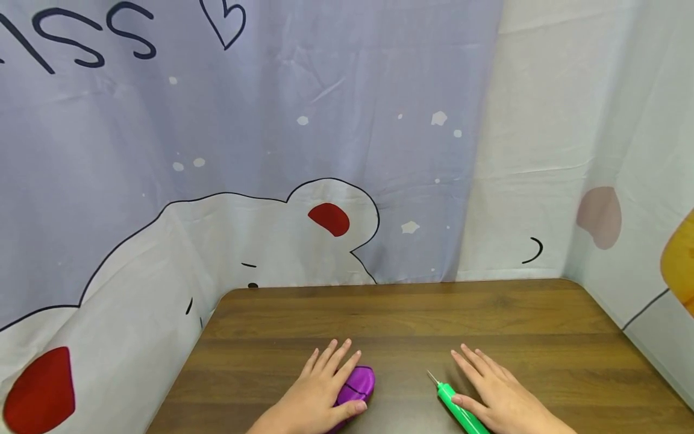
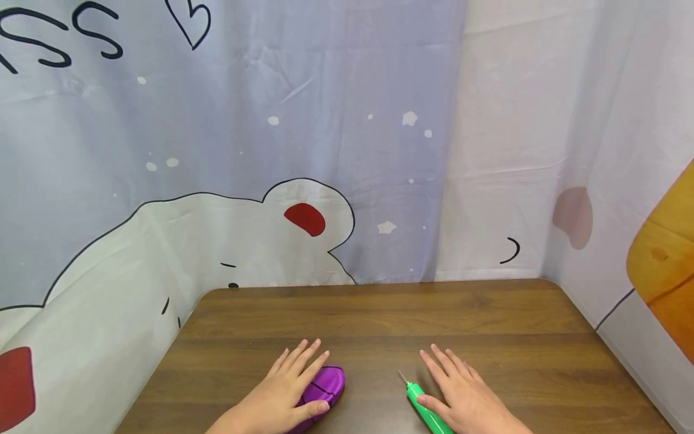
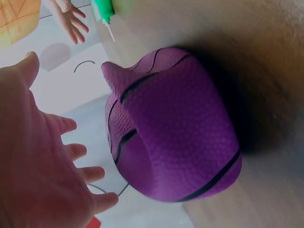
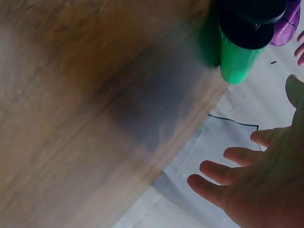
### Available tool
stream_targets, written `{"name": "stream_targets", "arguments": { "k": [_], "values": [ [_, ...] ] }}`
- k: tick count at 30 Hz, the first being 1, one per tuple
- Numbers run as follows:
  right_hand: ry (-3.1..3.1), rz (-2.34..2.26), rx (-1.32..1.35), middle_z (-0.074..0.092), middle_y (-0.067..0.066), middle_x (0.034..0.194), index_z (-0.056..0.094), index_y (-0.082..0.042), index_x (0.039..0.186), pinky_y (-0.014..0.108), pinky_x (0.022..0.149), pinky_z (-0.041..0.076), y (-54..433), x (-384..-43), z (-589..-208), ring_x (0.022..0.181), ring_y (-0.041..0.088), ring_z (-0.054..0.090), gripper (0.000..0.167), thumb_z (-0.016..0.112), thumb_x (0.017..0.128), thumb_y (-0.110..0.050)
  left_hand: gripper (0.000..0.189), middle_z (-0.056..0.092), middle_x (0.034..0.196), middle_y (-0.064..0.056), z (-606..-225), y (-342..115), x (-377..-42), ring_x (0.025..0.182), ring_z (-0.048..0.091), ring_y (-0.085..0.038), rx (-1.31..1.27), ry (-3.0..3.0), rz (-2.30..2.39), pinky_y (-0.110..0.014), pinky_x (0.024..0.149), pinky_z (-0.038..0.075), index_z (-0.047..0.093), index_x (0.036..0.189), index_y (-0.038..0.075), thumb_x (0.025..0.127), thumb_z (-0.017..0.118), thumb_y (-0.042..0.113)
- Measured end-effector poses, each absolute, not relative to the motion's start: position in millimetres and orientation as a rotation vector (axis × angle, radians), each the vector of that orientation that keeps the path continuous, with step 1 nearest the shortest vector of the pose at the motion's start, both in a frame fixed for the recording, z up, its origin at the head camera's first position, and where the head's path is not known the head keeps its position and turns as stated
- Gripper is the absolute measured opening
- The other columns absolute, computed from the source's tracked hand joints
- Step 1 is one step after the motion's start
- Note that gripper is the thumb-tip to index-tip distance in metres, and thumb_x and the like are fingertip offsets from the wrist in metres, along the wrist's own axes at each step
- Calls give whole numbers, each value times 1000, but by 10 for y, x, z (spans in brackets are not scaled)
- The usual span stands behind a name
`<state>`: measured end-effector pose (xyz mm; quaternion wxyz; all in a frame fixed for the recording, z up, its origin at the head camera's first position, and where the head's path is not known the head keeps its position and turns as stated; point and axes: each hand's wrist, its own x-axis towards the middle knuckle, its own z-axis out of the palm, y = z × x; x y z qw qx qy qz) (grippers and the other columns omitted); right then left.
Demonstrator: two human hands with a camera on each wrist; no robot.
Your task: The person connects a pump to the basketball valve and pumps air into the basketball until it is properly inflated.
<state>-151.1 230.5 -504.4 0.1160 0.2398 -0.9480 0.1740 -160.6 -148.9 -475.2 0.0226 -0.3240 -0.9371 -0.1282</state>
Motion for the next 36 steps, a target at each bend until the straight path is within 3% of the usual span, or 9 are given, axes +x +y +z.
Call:
{"name": "stream_targets", "arguments": {
  "k": [4, 10, 19, 27, 32, 36],
  "values": [
    [-2820, 510, 727, 46, 16, 154, 46, -11, 152, 64, 101, 46, 2292, -1500, -5054, 134, 48, 47, 72, 62, 96, -54, 81, 27, 166, -11, -4793, -1453, -1593, 150, 27, -40, -1018, -2916, -363, -66, 115, 31, 36, 158, 15, 98, 40, 69],
    [-2826, 488, 759, 47, 18, 153, 47, -9, 150, 62, 99, 48, 2262, -1490, -5095, 131, 48, 50, 75, 62, 95, -57, 83, 26, 166, -14, -4851, -1394, -1605, 149, 25, -44, -1010, -3007, -379, -69, 114, 29, 35, 158, 13, 96, 49, 66],
    [-2839, 507, 775, 51, 20, 148, 52, -7, 147, 65, 91, 52, 2226, -1482, -5149, 125, 49, 53, 73, 64, 93, -56, 89, 32, 162, -17, -4934, -1345, -1602, 145, 32, -47, -934, -3056, -315, -68, 112, 34, 36, 157, 11, 93, 50, 71],
    [-2910, 480, 760, 54, 11, 142, 50, -9, 148, 54, 87, 55, 2209, -1472, -5158, 122, 34, 56, 80, 62, 91, -64, 100, 32, 162, -15, -5002, -1294, -1599, 145, 33, -46, -836, -3102, -263, -66, 113, 35, 31, 159, 12, 86, 57, 76],
    [-3014, 528, 734, 53, 5, 138, 47, -10, 151, 48, 84, 56, 2203, -1467, -5134, 118, 28, 56, 87, 61, 88, -69, 109, 40, 157, -14, -5031, -1255, -1599, 139, 42, -45, -787, -3082, -189, -64, 109, 41, 30, 158, 10, 80, 64, 76],
    [-3056, 538, 723, 54, 5, 135, 46, -11, 151, 44, 80, 55, 2198, -1483, -5135, 115, 26, 55, 90, 64, 86, -69, 110, 47, 150, -15, -5065, -1229, -1605, 124, 55, -41, -754, -3057, -146, -58, 100, 50, 33, 157, 9, 76, 69, 75]
  ]
}}
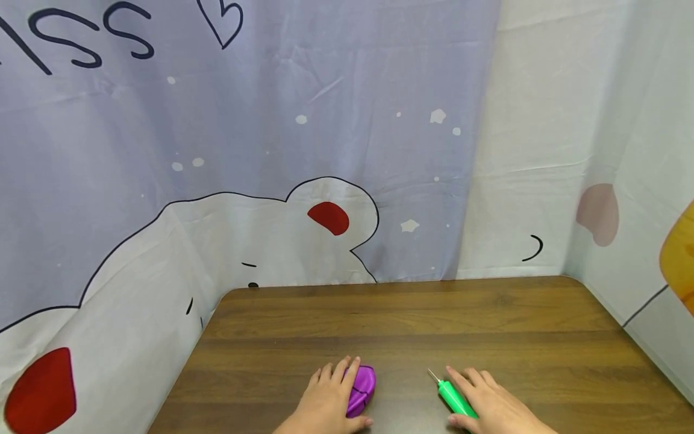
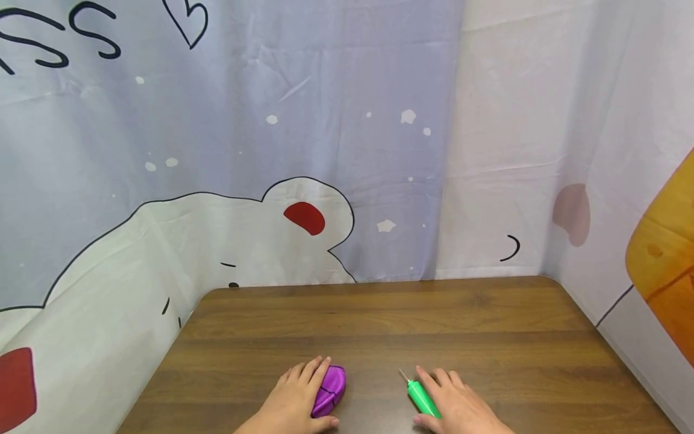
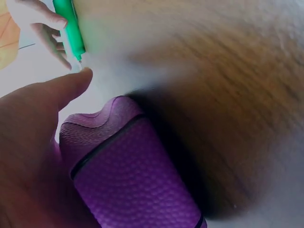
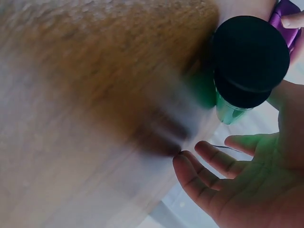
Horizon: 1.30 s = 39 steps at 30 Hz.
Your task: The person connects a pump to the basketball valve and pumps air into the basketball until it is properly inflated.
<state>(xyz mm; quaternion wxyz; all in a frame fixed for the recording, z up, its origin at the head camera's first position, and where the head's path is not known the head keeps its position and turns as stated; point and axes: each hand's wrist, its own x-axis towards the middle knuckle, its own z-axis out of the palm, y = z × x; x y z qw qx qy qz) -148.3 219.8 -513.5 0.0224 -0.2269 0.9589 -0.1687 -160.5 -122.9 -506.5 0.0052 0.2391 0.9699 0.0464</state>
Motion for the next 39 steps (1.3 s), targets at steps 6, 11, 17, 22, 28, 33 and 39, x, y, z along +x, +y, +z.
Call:
{"name": "stream_targets", "arguments": {
  "k": [6, 11, 17, 22, 28, 33, 39],
  "values": [
    [2959, -484, -767, 56, 0, 125, 50, -10, 148, 34, 71, 53, 2173, -1516, -5161, 104, 20, 54, 85, 71, 85, -62, 108, 57, 135, -15, -5128, -1204, -1634, 109, 61, -34, 666, 3063, 133, -49, 85, 57, 37, 155, 10, 75, 73, 72],
    [2944, -479, -796, 54, -8, 113, 54, -9, 143, 29, 68, 52, 2156, -1540, -5164, 96, 11, 53, 74, 79, 84, -45, 94, 63, 116, -12, -5109, -1194, -1664, 101, 62, -30, 652, 3080, 111, -45, 78, 58, 46, 145, 8, 77, 77, 64],
    [2996, -505, -837, 48, -15, 94, 64, -9, 126, 28, 65, 49, 2144, -1536, -5179, 82, 4, 49, 53, 84, 79, -24, 79, 60, 96, -7, -5117, -1237, -1685, 87, 59, -23, 687, 3111, 190, -38, 68, 56, 54, 131, 14, 72, 83, 58],
    [3002, -533, -853, 45, -15, 90, 67, -13, 115, 28, 64, 48, 2135, -1546, -5167, 79, 3, 47, 41, 85, 78, -18, 70, 61, 94, -1, -5064, -1317, -1727, 85, 58, -17, 704, 3097, 328, -34, 62, 53, 55, 127, 21, 71, 84, 53],
    [3120, -499, -963, 54, -16, 95, 66, -14, 118, 32, 71, 55, 2128, -1552, -5081, 86, 7, 56, 43, 83, 78, -12, 62, 63, 100, 8, -4908, -1418, -1796, 86, 60, -12, 711, 3059, 509, -30, 63, 50, 56, 124, 22, 72, 82, 44],
    [3150, -530, -995, 59, -15, 95, 64, -17, 122, 31, 69, 55, 2106, -1590, -4916, 85, 7, 58, 46, 82, 80, -11, 59, 66, 106, 6, -4802, -1469, -1831, 86, 62, -9, 724, 3024, 655, -27, 64, 51, 57, 123, 21, 75, 82, 44],
    [3193, -576, -1049, 54, -16, 90, 63, -19, 126, 29, 61, 53, 2057, -1640, -4728, 77, 2, 56, 52, 83, 78, -11, 62, 66, 117, 3, -4704, -1484, -1838, 98, 64, -14, 792, 3010, 855, -32, 77, 57, 58, 128, 15, 79, 83, 42]
  ]
}}
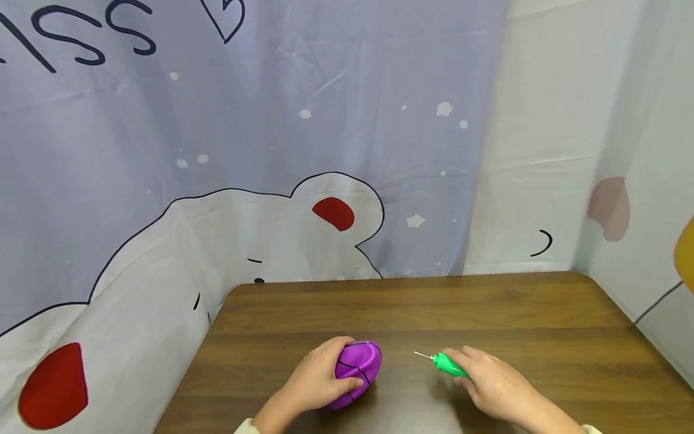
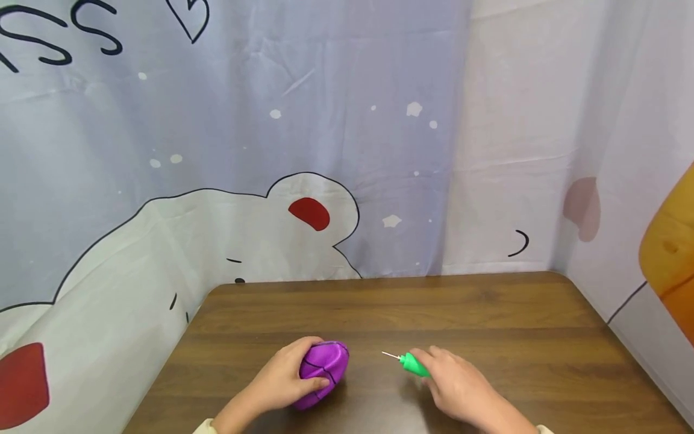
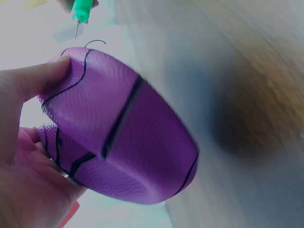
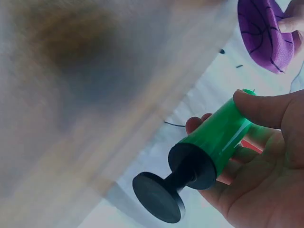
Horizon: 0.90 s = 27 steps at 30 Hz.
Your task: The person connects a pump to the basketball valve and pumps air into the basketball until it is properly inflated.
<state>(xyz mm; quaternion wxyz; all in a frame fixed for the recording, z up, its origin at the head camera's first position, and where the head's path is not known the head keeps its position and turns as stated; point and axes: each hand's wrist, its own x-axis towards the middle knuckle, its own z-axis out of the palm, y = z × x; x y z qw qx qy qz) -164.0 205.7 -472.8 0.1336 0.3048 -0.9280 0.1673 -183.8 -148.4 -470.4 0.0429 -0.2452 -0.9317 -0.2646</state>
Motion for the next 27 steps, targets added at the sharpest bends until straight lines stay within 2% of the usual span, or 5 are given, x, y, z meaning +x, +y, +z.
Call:
{"name": "stream_targets", "arguments": {
  "k": [10, 18, 22, 25, 27],
  "values": [
    [-2468, 473, 950, 60, -17, 99, 64, -22, 128, 26, 66, 57, 1935, -1679, -4477, 82, 3, 62, 63, 87, 72, -6, 46, 61, 100, 7, -4589, -1461, -1848, 89, 59, -9, -828, -2668, -1114, -22, 71, 56, 57, 105, 17, 70, 85, 11],
    [-2344, 432, 1021, 67, -15, 108, 66, -18, 130, 28, 79, 58, 1849, -1710, -4318, 92, 6, 66, 57, 84, 76, -15, 47, 62, 97, 8, -4558, -1462, -1851, 85, 60, -7, -847, -2531, -1130, -22, 69, 57, 57, 99, 16, 62, 84, 6],
    [-2263, 431, 1066, 69, -13, 111, 65, -14, 132, 27, 82, 57, 1805, -1701, -4253, 93, 8, 67, 38, 60, 100, -36, 47, 66, 119, 4, -4566, -1473, -1856, 101, 65, -13, -917, -2474, -1152, -27, 80, 59, 56, 98, 17, 62, 83, 4],
    [-2212, 438, 1087, 70, -11, 112, 65, -11, 132, 25, 82, 55, 1771, -1695, -4216, 91, 8, 66, 55, 31, 108, -46, 44, 66, 131, 4, -4581, -1483, -1862, 112, 65, -17, -970, -2424, -1195, -29, 86, 59, 55, 96, 18, 64, 80, 2],
    [-2201, 443, 1092, 70, -11, 113, 65, -9, 132, 24, 83, 55, 1752, -1685, -4192, 91, 8, 65, 59, 26, 109, -47, 45, 67, 131, 4, -4589, -1483, -1863, 111, 66, -17, -1001, -2390, -1242, -29, 84, 60, 58, 101, 19, 65, 78, -1]
  ]
}}
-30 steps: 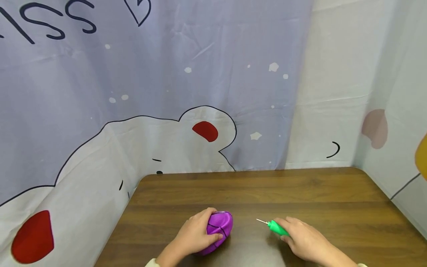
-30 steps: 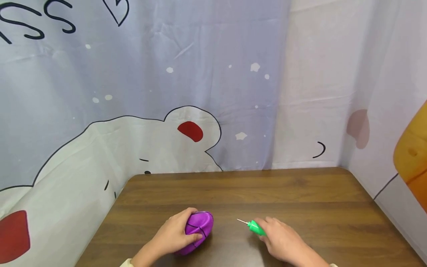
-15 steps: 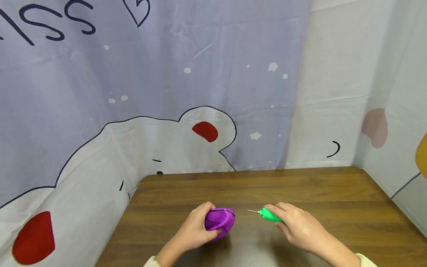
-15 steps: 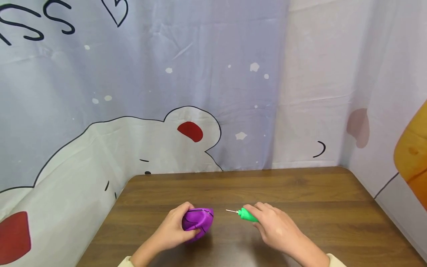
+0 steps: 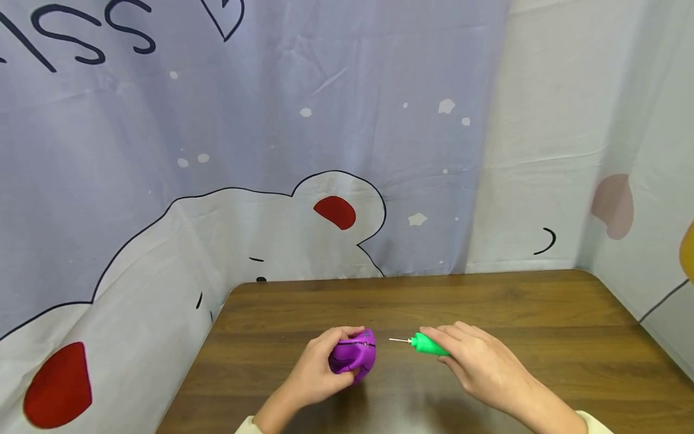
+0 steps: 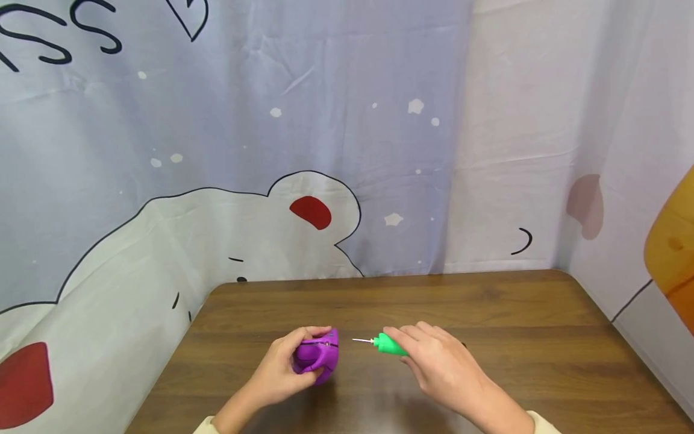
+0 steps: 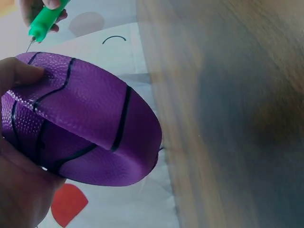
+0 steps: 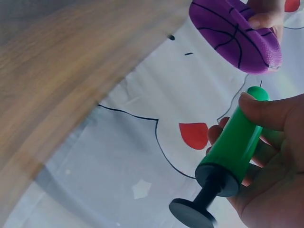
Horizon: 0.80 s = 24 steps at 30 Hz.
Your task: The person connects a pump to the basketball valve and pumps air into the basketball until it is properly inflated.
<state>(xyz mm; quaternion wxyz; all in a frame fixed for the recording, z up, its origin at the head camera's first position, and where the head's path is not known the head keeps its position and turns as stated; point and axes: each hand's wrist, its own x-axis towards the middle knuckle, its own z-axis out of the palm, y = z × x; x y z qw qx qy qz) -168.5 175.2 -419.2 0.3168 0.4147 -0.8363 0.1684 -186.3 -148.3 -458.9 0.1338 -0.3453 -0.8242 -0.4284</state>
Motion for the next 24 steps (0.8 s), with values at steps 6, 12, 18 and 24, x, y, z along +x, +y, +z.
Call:
{"name": "stream_targets", "arguments": {
  "k": [6, 12, 18, 24],
  "values": [
    [-2209, 446, 1091, 69, -10, 115, 65, -8, 132, 24, 86, 52, 1715, -1621, -4111, 93, 9, 64, 58, 27, 109, -45, 61, 71, 113, -4, -4602, -1450, -1834, 91, 66, -11, -1084, -2279, -1328, -26, 70, 59, 63, 121, 17, 65, 74, -4],
    [-2142, 470, 1129, 69, -10, 115, 66, -9, 132, 25, 86, 52, 1670, -1572, -4051, 93, 10, 64, 51, 32, 110, -39, 46, 71, 93, 2, -4571, -1407, -1841, 83, 64, -9, -1076, -2143, -1195, -22, 73, 52, 70, 101, 17, 60, 70, -5],
    [-2122, 467, 1175, 69, -11, 114, 66, -11, 131, 24, 84, 52, 1612, -1538, -4041, 89, 8, 61, 47, 32, 111, -36, 36, 63, 83, 10, -4524, -1398, -1818, 71, 54, -3, -922, -2264, -1109, -19, 59, 46, 63, 90, 20, 58, 62, 2],
    [-2129, 470, 1191, 69, -10, 113, 66, -11, 131, 24, 82, 52, 1581, -1530, -4057, 87, 8, 60, 48, 32, 111, -37, 42, 58, 91, 12, -4514, -1399, -1784, 75, 54, -4, -849, -2472, -1132, -20, 57, 51, 58, 99, 22, 62, 74, 10]
  ]
}}
